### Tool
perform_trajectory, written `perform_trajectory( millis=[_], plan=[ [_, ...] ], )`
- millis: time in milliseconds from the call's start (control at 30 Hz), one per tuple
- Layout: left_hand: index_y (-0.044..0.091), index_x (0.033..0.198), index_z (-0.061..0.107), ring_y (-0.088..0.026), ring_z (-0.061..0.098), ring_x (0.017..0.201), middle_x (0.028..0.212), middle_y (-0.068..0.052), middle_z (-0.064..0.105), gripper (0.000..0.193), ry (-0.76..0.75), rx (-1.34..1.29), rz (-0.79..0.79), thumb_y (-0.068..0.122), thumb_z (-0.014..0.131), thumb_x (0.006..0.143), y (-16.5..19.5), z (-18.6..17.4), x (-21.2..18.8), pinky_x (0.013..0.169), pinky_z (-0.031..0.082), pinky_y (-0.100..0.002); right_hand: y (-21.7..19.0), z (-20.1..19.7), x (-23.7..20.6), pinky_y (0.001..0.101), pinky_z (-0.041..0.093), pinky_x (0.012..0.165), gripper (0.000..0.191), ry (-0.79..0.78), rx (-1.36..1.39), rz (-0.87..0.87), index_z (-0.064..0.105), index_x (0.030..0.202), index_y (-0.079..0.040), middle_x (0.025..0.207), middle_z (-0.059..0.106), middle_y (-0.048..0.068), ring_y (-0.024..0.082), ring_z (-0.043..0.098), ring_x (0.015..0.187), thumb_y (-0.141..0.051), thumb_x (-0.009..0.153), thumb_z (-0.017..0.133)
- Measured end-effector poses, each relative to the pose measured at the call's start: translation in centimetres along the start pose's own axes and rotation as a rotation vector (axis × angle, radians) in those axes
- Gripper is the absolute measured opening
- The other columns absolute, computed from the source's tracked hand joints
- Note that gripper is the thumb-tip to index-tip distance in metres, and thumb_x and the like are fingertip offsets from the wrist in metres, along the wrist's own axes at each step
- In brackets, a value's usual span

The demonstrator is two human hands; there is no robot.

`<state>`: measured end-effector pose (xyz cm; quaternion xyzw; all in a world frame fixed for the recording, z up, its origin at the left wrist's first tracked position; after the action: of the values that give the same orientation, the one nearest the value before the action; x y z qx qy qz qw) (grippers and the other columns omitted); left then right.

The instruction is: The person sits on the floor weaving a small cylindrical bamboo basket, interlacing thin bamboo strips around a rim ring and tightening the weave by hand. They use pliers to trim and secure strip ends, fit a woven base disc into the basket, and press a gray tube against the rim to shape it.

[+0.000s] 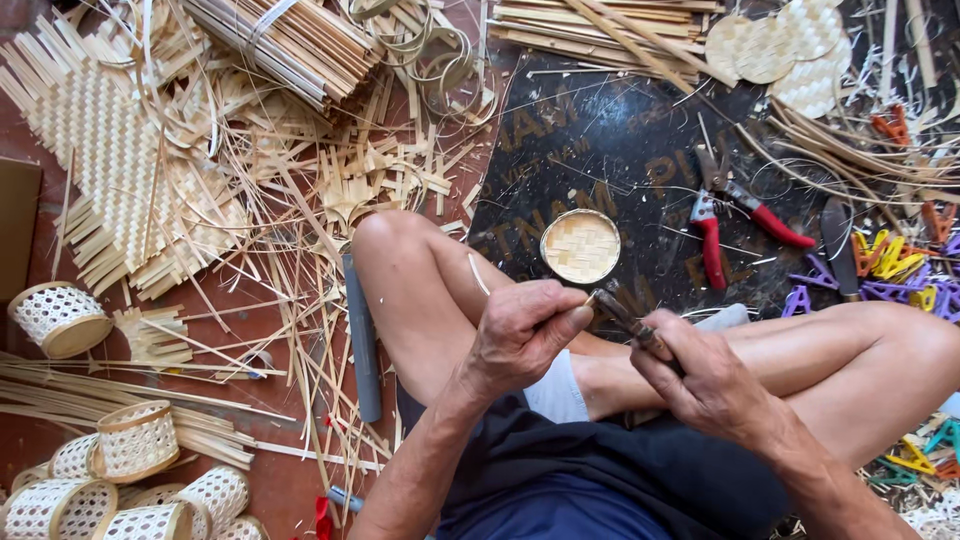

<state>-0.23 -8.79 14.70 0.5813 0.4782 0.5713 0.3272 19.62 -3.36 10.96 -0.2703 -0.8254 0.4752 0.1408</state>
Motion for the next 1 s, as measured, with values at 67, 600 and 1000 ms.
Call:
perform_trajectory(
  millis=[67,600,1000],
  plan=[
    [0.000,0.102,0.066,-0.023,0.059,0.067,0.076,-0.009,0.059,0.008,-0.014,0.000,-0.004,0.005,0.071,0.099,0.2,-0.2,-0.7,0.063,0.047,-0.035,0.6,1.5,-0.8,0.0329,0.045,0.057,0.012,-0.087,0.164,0.070,0.052,0.088,-0.004,0.072,0.049,0.007,0.021,0.049,0.060,-0.008,0.095,0.062],
    [0.001,0.095,0.067,-0.022,0.057,0.061,0.071,-0.008,0.055,0.006,-0.011,0.061,-0.048,0.004,0.072,0.096,0.1,-0.5,-1.5,0.058,0.045,-0.036,-2.0,1.7,-1.2,0.0358,0.045,0.058,0.023,0.123,-0.115,-0.120,0.047,0.087,-0.006,0.094,0.063,0.016,0.027,0.059,0.067,-0.011,0.087,0.069],
    [0.004,0.091,0.070,-0.022,0.070,0.069,0.078,-0.008,0.069,0.005,-0.152,0.073,0.040,0.000,0.072,0.089,-1.3,0.1,-1.2,0.061,0.053,-0.033,1.7,5.8,-2.2,0.0285,0.042,0.067,0.044,-0.074,0.560,0.113,0.054,0.141,-0.001,0.079,0.042,0.000,0.012,0.044,0.072,-0.010,0.099,0.061]
  ],
)
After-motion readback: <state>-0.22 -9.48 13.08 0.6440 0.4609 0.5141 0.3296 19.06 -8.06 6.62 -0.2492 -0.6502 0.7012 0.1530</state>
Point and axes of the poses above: each hand's wrist, its own x-axis towards the middle knuckle, its own z-axis out of the palm, y = z × x, the point moved 7 cm from there along x, towards the middle knuckle
